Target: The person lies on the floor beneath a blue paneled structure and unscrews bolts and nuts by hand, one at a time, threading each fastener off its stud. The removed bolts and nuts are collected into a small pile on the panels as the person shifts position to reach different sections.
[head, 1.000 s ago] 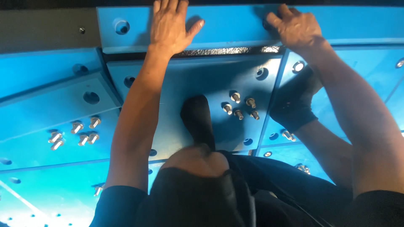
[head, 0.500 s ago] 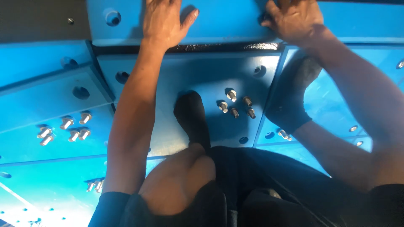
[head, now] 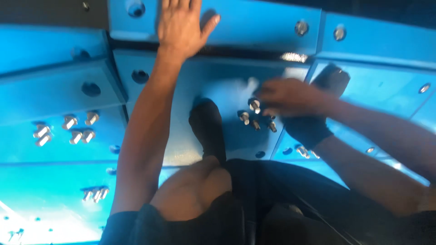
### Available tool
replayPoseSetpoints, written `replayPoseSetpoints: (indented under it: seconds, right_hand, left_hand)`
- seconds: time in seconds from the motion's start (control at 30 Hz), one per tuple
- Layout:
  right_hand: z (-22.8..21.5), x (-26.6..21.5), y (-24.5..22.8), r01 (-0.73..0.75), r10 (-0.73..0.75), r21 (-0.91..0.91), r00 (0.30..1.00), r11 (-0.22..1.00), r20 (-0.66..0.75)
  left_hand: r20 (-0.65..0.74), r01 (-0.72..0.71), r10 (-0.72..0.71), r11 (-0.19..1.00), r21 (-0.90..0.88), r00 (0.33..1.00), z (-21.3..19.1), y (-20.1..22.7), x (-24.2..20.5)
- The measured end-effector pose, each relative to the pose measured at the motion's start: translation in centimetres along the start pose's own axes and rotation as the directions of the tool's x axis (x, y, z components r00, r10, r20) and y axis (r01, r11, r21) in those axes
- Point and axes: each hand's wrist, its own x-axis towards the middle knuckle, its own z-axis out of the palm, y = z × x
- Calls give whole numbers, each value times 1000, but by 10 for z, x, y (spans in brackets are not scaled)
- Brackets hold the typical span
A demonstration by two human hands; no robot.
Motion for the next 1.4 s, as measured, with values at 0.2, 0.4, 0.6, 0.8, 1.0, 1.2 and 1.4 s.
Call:
replayPoseSetpoints:
  seconds: [0.2,0.4,0.6,0.8,1.0,1.2,1.4]
  right_hand:
    - [56,21,10,84,-86,58,996,995,40]
    - [24,30,-9,63,-30,407,996,911,-88]
    - [-57,83,-9,-170,380,791,921,588,-84]
    - [-145,168,14,55,149,508,923,860,-353]
    - [-152,247,36,10,105,418,962,908,-251]
    - [-143,311,39,185,-164,28,923,982,-348]
    - [-137,322,38,266,-264,-62,845,962,-466]
  left_hand:
    - [128,74,-73,997,-9,989,-4,4,12]
    - [158,177,-180,984,34,971,-21,14,16]
    - [43,160,-160,987,2,986,20,-1,0]
    - [438,68,-118,989,129,891,-65,6,25]
    - [442,81,-106,994,76,891,-15,-6,16]
    - [480,221,-184,975,-22,858,1,-2,8]
    - [236,211,-189,975,-71,953,2,-7,6]
